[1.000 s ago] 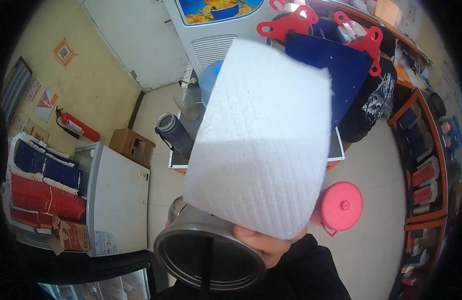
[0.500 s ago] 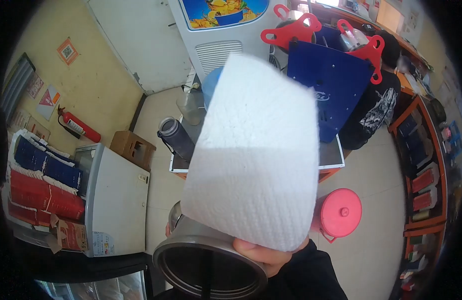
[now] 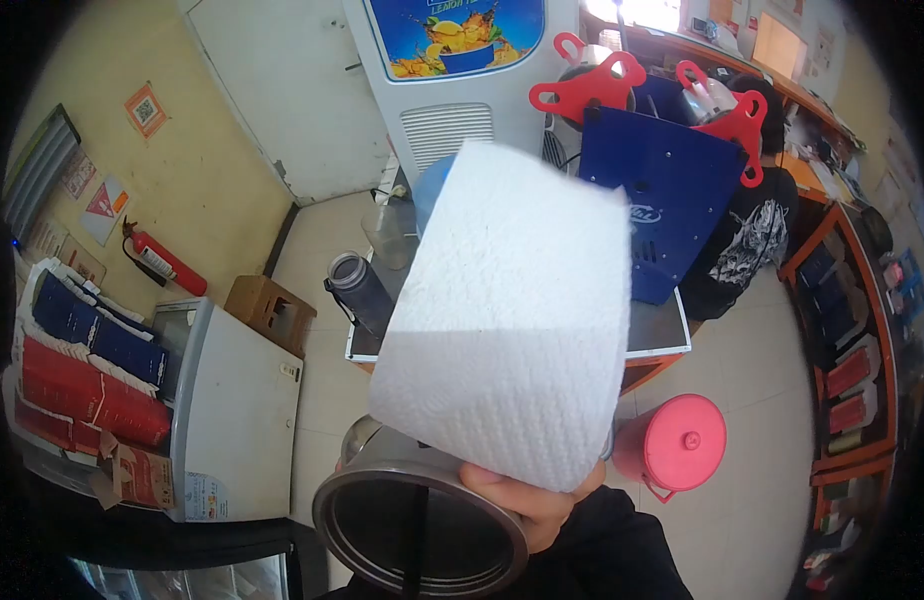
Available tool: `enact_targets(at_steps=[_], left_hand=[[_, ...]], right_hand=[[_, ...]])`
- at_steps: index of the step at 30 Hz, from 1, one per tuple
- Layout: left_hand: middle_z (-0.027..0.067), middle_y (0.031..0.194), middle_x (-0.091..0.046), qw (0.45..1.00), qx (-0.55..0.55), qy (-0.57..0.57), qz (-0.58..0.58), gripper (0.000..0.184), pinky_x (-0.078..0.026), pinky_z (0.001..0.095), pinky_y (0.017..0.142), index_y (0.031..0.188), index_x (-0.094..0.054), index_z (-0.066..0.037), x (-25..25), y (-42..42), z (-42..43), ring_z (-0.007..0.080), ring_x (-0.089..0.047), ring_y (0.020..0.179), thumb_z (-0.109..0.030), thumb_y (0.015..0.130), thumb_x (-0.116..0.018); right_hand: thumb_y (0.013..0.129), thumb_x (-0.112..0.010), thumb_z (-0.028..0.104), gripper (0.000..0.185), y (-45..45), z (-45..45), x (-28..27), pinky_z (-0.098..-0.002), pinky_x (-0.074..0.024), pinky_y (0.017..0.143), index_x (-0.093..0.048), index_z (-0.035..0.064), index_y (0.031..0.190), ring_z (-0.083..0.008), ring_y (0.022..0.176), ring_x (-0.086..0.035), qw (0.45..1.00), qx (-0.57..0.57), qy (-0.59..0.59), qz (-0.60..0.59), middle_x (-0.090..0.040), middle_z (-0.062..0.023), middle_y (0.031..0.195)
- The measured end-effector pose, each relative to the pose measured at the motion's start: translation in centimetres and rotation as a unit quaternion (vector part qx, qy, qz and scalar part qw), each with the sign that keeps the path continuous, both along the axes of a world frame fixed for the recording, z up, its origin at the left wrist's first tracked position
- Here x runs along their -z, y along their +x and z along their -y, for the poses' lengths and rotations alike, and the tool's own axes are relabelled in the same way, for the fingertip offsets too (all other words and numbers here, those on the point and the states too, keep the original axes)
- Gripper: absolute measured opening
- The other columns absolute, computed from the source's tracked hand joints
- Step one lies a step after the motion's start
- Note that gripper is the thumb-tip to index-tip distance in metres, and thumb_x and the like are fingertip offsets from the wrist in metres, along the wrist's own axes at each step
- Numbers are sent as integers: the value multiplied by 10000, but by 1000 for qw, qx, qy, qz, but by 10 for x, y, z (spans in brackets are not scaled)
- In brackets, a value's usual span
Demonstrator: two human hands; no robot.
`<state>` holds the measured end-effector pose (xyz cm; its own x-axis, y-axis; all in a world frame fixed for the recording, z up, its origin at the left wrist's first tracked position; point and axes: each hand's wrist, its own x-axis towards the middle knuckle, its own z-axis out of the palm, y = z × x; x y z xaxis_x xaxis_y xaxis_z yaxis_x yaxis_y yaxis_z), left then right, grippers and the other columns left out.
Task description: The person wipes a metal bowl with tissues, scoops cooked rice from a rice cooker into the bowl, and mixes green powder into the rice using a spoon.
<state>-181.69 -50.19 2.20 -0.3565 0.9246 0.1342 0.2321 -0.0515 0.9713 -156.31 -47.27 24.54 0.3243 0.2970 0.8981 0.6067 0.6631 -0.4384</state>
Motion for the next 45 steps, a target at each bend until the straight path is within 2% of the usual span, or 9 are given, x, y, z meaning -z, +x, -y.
enact_targets(at_steps=[7,16,25,27,28,30,33,38,45], left_hand=[[241,1344,-512,1000,-17,2,-14,780,-413,345,1013,1482,-288,-43,9,-6,4,315,-554,1190,139,727,-358],[218,1303,-523,999,-19,-10,32,791,-411,348,1014,1485,-285,-39,15,-9,9,306,-555,1181,151,719,-354],[222,1426,-370,997,-65,-21,34,804,-266,396,1141,1488,-268,-20,30,-14,17,341,-383,1347,161,709,-344],[221,1416,-381,996,-88,-17,18,802,-254,400,1149,1475,-283,-4,36,-19,20,339,-381,1351,156,692,-351],[220,1406,-394,995,-98,-12,9,798,-248,400,1152,1466,-291,5,38,-22,22,335,-386,1348,152,685,-360],[217,1407,-393,994,-112,-9,6,798,-242,402,1156,1463,-292,12,44,-28,27,337,-384,1351,150,680,-362],[216,1426,-366,992,-128,-6,13,808,-244,405,1155,1475,-281,9,53,-38,35,349,-369,1362,154,683,-350],[225,1426,-360,990,-143,-11,12,814,-253,417,1153,1478,-276,5,56,-53,45,359,-379,1347,153,681,-347],[227,1429,-355,990,-142,-17,2,802,-254,420,1154,1478,-272,-3,44,-61,38,361,-384,1337,150,694,-348]], right_hand=[[695,-845,123,278,-7,-8,0,-470,-399,932,-709,94,936,-352,1137,-499,1000,-9,1,5,-500,-112,1123],[600,-869,283,608,-4,-21,-2,-474,-363,965,-616,46,1100,-367,1149,-463,1000,-12,-14,8,-492,-144,1165],[505,-892,442,954,13,-36,4,-478,-327,997,-522,-1,1265,-382,1161,-427,987,-27,-128,91,-484,-176,1206],[484,-898,477,1031,14,-70,15,-479,-319,1005,-501,-11,1301,-385,1163,-420,980,-8,-167,111,-482,-184,1216],[491,-894,432,1001,5,-97,32,-487,-320,1001,-492,5,1302,-375,1161,-418,989,8,-146,25,-488,-176,1203],[525,-897,311,919,6,-135,55,-450,-359,987,-487,20,1294,-361,1143,-453,976,86,-195,52,-458,-191,1268],[508,-907,347,950,11,-178,104,-475,-330,1008,-480,64,1307,-368,1170,-439,956,163,-239,41,-486,-162,1249],[532,-890,408,945,16,-226,159,-485,-288,986,-477,82,1316,-313,1217,-422,944,184,-274,19,-500,-104,1248],[562,-881,472,963,14,-242,188,-497,-296,976,-461,76,1333,-320,1228,-407,928,209,-306,18,-481,-109,1293]])
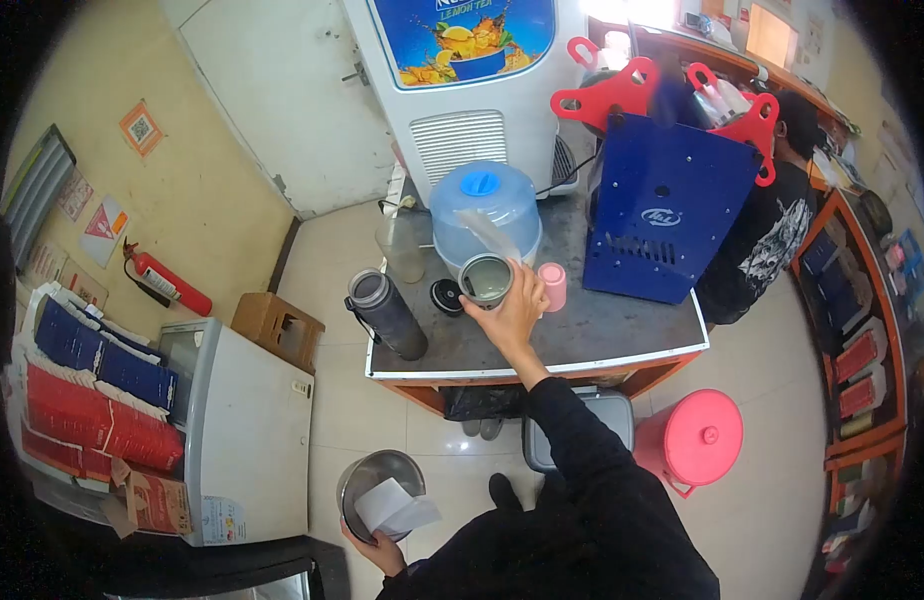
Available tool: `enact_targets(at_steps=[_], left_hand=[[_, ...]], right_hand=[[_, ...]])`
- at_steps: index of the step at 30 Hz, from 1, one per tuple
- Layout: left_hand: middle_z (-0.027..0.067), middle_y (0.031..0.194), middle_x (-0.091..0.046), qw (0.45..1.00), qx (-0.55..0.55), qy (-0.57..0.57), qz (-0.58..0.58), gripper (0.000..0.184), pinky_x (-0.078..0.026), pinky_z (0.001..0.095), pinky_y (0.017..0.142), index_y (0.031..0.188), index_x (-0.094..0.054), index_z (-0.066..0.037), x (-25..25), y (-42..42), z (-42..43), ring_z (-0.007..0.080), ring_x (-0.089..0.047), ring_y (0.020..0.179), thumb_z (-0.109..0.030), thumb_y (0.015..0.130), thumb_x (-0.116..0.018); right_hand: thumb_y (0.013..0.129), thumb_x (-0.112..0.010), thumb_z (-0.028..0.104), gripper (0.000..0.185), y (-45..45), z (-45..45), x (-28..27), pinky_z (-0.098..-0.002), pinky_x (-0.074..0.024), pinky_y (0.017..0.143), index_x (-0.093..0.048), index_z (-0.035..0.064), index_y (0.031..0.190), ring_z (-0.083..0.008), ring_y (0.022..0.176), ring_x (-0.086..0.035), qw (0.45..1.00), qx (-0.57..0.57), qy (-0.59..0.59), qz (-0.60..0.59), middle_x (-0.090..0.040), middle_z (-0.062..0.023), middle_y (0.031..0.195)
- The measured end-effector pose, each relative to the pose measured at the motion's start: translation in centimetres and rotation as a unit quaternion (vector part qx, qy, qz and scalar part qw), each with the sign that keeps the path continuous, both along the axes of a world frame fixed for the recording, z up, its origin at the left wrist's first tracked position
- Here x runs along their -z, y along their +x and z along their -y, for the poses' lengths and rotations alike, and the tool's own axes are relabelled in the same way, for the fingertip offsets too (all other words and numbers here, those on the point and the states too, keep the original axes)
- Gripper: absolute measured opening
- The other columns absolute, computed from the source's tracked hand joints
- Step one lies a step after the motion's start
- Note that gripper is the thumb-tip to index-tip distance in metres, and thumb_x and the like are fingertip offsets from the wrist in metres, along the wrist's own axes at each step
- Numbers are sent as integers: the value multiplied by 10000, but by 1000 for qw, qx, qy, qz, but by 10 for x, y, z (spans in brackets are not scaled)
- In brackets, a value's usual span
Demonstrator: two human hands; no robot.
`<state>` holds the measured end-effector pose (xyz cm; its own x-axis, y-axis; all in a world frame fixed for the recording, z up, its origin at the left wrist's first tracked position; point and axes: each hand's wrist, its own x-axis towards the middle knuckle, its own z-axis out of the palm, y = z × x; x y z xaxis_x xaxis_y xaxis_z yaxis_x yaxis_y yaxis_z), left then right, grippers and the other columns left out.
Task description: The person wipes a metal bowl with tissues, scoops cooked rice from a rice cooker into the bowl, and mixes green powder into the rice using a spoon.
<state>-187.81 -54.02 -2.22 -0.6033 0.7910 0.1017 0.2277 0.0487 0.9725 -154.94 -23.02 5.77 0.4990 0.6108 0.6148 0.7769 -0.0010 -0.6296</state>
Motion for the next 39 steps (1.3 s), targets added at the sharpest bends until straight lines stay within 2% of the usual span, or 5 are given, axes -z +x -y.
enact_targets(at_steps=[12,18,23,32,39], left_hand=[[216,1478,-364,986,84,-82,117,703,-273,389,1144,1483,-236,40,35,-16,-55,321,-391,1360,122,811,-424],[179,1375,-474,952,184,-161,185,594,-350,363,1087,1396,-353,37,38,16,-88,279,-503,1240,94,814,-457],[167,1268,-559,905,330,-164,214,559,-397,319,1023,1335,-434,57,10,75,-103,248,-563,1146,98,779,-468],[167,1313,-525,850,473,-120,199,626,-451,354,1006,1375,-388,34,-39,173,-82,274,-553,1192,95,759,-476],[143,1268,-551,827,514,-154,167,591,-407,327,1020,1353,-404,37,-59,250,33,247,-555,1152,75,772,-503]], right_hand=[[773,-735,519,785,33,52,-13,-507,-282,1027,-474,30,1330,-371,1262,-399,999,1,53,2,-487,-152,1302],[816,-660,-36,227,66,177,-6,-308,-475,855,-604,32,1025,-220,932,-627,981,39,83,-170,-629,-96,965],[814,-637,-92,303,104,292,36,-313,-493,859,-557,-5,1093,-193,1023,-617,940,205,118,-244,-604,-76,953],[858,-624,-93,521,122,427,-58,-265,-524,836,-495,4,1354,-152,983,-649,791,69,185,-579,-664,-127,1092],[865,-675,-2,216,128,600,-81,-282,-500,832,-704,30,1076,-172,964,-636,910,170,126,-356,-653,-82,998]])
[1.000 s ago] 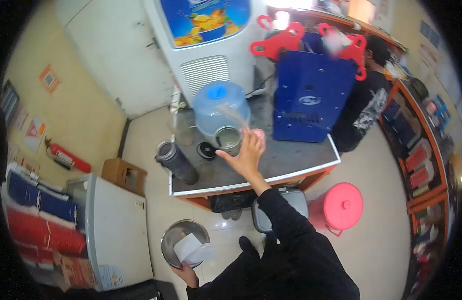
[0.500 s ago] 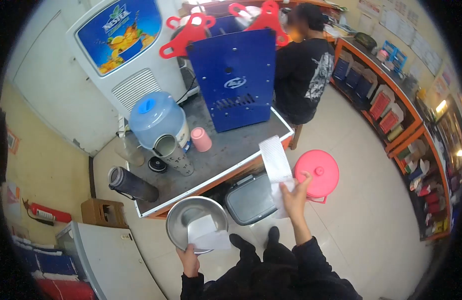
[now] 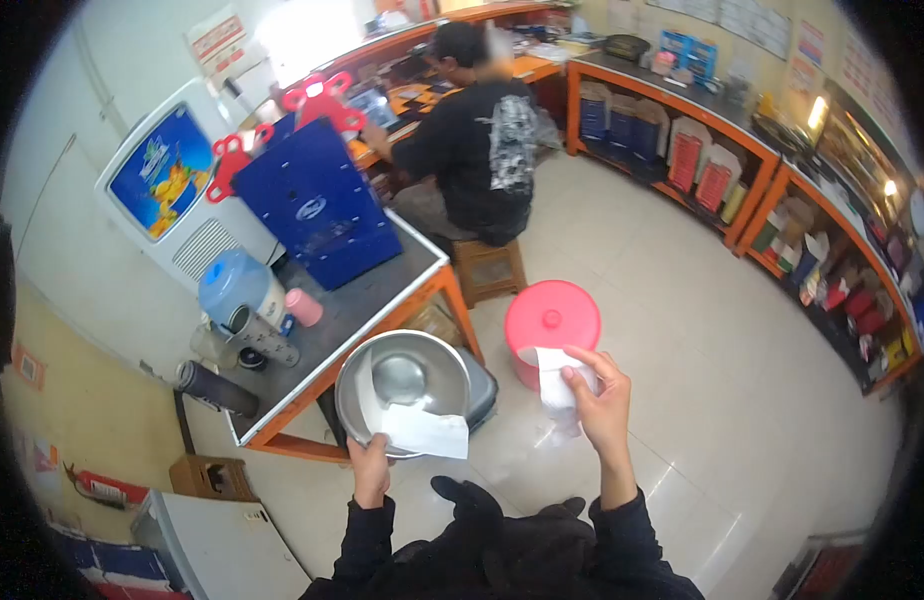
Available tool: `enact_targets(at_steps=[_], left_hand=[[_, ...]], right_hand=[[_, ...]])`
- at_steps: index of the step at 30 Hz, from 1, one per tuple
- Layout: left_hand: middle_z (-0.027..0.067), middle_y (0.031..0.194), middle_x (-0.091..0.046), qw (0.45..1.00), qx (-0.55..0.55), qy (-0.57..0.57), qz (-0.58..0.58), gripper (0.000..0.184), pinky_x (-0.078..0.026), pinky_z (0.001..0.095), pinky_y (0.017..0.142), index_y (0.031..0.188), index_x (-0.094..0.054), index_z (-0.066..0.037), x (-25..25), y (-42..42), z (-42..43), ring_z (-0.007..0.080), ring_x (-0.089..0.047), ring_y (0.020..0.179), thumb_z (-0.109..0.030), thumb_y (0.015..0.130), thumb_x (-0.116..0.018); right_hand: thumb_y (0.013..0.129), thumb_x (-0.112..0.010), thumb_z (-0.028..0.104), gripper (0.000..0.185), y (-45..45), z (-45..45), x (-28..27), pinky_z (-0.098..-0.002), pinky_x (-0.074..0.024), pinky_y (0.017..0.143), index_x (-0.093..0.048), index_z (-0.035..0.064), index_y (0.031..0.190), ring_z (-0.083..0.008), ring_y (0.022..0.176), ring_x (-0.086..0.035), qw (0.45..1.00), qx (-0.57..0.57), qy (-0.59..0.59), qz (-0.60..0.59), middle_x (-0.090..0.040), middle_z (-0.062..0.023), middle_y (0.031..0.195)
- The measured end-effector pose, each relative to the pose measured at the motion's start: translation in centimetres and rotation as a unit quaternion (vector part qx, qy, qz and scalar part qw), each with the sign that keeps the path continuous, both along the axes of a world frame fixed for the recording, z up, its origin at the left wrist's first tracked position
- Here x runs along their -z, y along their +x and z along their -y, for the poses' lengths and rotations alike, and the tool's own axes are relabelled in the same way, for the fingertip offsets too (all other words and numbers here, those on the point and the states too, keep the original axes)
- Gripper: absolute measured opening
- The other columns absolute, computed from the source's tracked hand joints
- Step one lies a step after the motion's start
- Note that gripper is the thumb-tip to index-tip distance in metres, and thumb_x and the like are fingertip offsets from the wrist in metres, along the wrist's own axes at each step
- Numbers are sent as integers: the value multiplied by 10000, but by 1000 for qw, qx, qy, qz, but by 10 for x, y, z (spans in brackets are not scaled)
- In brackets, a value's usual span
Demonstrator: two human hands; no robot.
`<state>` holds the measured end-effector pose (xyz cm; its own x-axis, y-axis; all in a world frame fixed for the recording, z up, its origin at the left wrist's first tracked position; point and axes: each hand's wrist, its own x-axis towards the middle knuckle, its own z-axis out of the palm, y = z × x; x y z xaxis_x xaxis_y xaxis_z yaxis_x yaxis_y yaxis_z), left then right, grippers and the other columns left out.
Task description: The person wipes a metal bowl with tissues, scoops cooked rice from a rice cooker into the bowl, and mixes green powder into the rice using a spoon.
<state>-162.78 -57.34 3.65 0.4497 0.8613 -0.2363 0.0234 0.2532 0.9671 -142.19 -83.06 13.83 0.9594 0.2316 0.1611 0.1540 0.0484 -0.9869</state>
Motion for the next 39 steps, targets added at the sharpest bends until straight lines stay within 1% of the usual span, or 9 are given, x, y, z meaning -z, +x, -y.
enact_targets(at_steps=[4,10,14,21,29,33,34,37,39], left_hand=[[139,1221,-572,989,116,69,58,516,-494,302,844,1289,-466,48,-14,64,91,200,-604,1023,62,775,-521],[120,1157,-618,942,320,9,102,505,-469,311,891,1297,-472,58,-12,156,221,200,-600,1026,75,795,-520],[111,1223,-562,886,454,48,88,601,-436,277,934,1391,-410,17,-33,212,299,186,-556,1085,86,795,-447],[115,1253,-541,800,586,83,98,639,-473,282,851,1412,-374,-14,-24,307,413,147,-554,1065,127,792,-443],[157,1169,-585,711,693,83,87,668,-485,276,773,1443,-344,-53,-2,460,553,176,-599,902,101,798,-423],[225,1076,-620,669,733,116,36,730,-502,326,729,1500,-237,-110,-15,543,619,242,-639,766,67,813,-408],[231,1080,-621,661,740,120,42,740,-504,331,733,1505,-221,-114,-15,561,639,251,-646,774,66,812,-408],[250,1158,-604,633,764,96,78,662,-507,354,829,1513,-193,-126,-15,607,694,284,-654,908,-7,911,-442],[250,1248,-569,611,784,52,94,605,-487,371,926,1518,-185,-118,-9,631,734,316,-625,1056,-134,984,-469]], right_hand=[[843,-705,39,74,-3,125,-9,-280,-484,847,-739,53,907,-192,969,-634,987,85,-114,69,-628,-72,919],[859,-691,59,63,-12,283,-34,-299,-486,783,-682,23,910,-194,866,-623,877,248,-250,325,-628,-86,908],[867,-665,42,99,-24,363,-39,-312,-508,759,-654,10,961,-230,859,-667,947,285,-102,106,-656,-95,897],[893,-654,134,132,53,405,-49,-349,-511,684,-662,51,995,-250,739,-649,941,136,-234,203,-670,-97,879],[774,-700,270,226,231,489,73,-361,-519,676,-644,130,943,-218,855,-572,675,232,-619,328,-574,-36,916],[881,-641,282,270,296,550,64,-429,-539,728,-655,64,1038,-309,1038,-614,819,119,-562,14,-645,-92,1104],[954,-565,305,399,306,566,46,-471,-514,867,-595,12,1222,-393,1168,-561,850,86,-503,-130,-594,-181,1270],[989,-500,391,551,314,589,41,-490,-457,988,-460,1,1376,-436,1245,-493,879,198,-425,-80,-496,-231,1378],[1000,-397,503,712,326,601,51,-538,-276,1130,-299,-4,1490,-508,1368,-319,885,207,-409,-86,-319,-283,1513]])
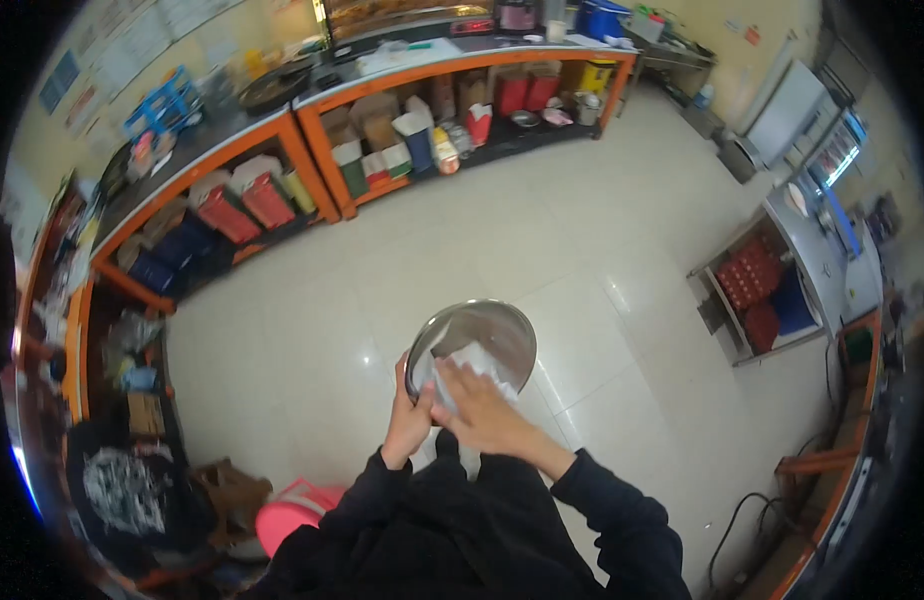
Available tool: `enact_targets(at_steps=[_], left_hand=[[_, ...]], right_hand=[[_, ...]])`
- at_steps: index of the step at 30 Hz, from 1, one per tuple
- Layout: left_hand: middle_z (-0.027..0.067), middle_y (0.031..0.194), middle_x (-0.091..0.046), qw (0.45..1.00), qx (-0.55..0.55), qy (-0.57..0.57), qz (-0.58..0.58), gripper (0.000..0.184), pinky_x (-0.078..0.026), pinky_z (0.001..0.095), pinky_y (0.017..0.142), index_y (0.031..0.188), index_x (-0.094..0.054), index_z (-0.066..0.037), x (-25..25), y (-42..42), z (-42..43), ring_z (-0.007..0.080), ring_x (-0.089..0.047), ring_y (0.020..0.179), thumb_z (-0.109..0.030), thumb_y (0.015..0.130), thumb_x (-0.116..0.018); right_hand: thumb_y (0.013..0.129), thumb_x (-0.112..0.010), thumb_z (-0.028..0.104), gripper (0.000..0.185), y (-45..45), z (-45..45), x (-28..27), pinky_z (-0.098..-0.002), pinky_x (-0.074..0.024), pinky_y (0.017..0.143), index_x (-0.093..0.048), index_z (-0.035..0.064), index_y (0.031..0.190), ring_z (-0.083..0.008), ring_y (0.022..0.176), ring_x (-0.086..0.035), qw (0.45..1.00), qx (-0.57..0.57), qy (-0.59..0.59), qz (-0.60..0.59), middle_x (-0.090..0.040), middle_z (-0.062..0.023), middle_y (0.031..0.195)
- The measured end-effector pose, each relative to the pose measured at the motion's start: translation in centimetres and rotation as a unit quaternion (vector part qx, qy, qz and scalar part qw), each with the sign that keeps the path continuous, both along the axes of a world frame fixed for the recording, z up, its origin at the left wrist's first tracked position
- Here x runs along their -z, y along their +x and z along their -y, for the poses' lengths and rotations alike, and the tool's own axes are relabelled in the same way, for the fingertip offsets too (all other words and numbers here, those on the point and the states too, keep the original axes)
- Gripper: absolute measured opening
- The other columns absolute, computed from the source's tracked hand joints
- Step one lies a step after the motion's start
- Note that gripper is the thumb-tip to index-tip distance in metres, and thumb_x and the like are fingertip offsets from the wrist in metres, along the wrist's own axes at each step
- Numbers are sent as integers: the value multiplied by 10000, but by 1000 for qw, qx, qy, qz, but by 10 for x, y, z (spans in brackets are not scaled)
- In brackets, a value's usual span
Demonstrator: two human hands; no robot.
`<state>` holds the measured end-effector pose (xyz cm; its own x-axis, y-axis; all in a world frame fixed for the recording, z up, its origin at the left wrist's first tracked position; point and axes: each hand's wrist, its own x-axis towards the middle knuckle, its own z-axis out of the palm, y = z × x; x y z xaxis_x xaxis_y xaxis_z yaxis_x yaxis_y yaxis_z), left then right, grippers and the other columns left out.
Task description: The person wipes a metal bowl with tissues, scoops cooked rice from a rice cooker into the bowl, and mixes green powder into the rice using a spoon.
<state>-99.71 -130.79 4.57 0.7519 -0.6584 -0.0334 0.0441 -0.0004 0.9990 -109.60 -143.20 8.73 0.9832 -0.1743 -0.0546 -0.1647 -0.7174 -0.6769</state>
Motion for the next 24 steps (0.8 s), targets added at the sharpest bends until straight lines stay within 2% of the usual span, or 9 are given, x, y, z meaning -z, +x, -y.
enact_targets(at_steps=[4,6,9,12,13,16,17,19,24], left_hand=[[177,1417,-453,996,61,7,-60,574,-383,356,1072,1523,-202,-116,-7,46,78,245,-453,1301,-198,1036,-495],[214,1417,-465,995,86,41,-14,589,-417,372,1044,1540,-175,-123,-6,71,115,297,-501,1267,-176,1031,-466],[257,1438,-458,991,124,56,17,637,-429,385,1039,1547,-161,-139,-18,115,171,367,-553,1239,-66,980,-442],[257,1471,-418,963,181,54,192,655,-450,373,1015,1542,-193,-142,15,172,237,353,-562,1238,-28,956,-463],[262,1346,-533,945,170,41,277,665,-510,374,898,1534,-221,-133,7,186,262,318,-652,1077,-25,936,-491],[235,1133,-645,911,292,258,135,680,-527,390,779,1526,-230,-132,-54,226,334,286,-684,863,-44,927,-539],[222,1075,-656,912,295,223,178,690,-522,392,753,1527,-222,-134,-54,240,359,279,-672,804,-50,925,-549],[196,960,-678,908,291,146,265,711,-512,397,700,1527,-206,-140,-50,270,410,263,-649,687,-60,919,-567],[223,1081,-673,972,58,23,228,605,-517,379,868,1495,-289,-98,-55,273,503,280,-687,946,-77,944,-538]], right_hand=[[994,-311,579,788,34,40,50,-561,-176,1165,-246,-12,1510,-482,1441,-210,998,40,-41,40,-226,-279,1565],[992,-326,575,788,50,75,62,-551,-175,1170,-240,-12,1512,-464,1447,-212,996,15,-59,62,-226,-274,1567],[953,-479,491,764,77,138,57,-512,-310,1130,-284,-13,1494,-436,1398,-343,989,-13,-122,77,-296,-252,1545],[894,-580,362,730,102,222,70,-470,-409,1074,-329,2,1478,-390,1348,-441,974,-70,-186,106,-381,-228,1507],[874,-605,312,718,109,254,77,-454,-441,1054,-347,9,1472,-370,1330,-474,965,-90,-214,120,-411,-218,1492],[844,-586,199,650,124,347,97,-410,-471,1028,-400,15,1439,-308,1292,-529,917,-94,-345,176,-472,-187,1457],[851,-574,184,610,132,369,90,-399,-482,1014,-427,11,1417,-300,1271,-547,911,-77,-362,184,-495,-187,1435],[865,-549,154,535,158,408,68,-379,-504,985,-479,3,1374,-284,1229,-585,891,-50,-402,205,-541,-188,1391],[856,-556,135,455,229,470,31,-363,-539,925,-557,-19,1285,-290,1183,-621,911,81,-355,193,-627,-207,1269]])
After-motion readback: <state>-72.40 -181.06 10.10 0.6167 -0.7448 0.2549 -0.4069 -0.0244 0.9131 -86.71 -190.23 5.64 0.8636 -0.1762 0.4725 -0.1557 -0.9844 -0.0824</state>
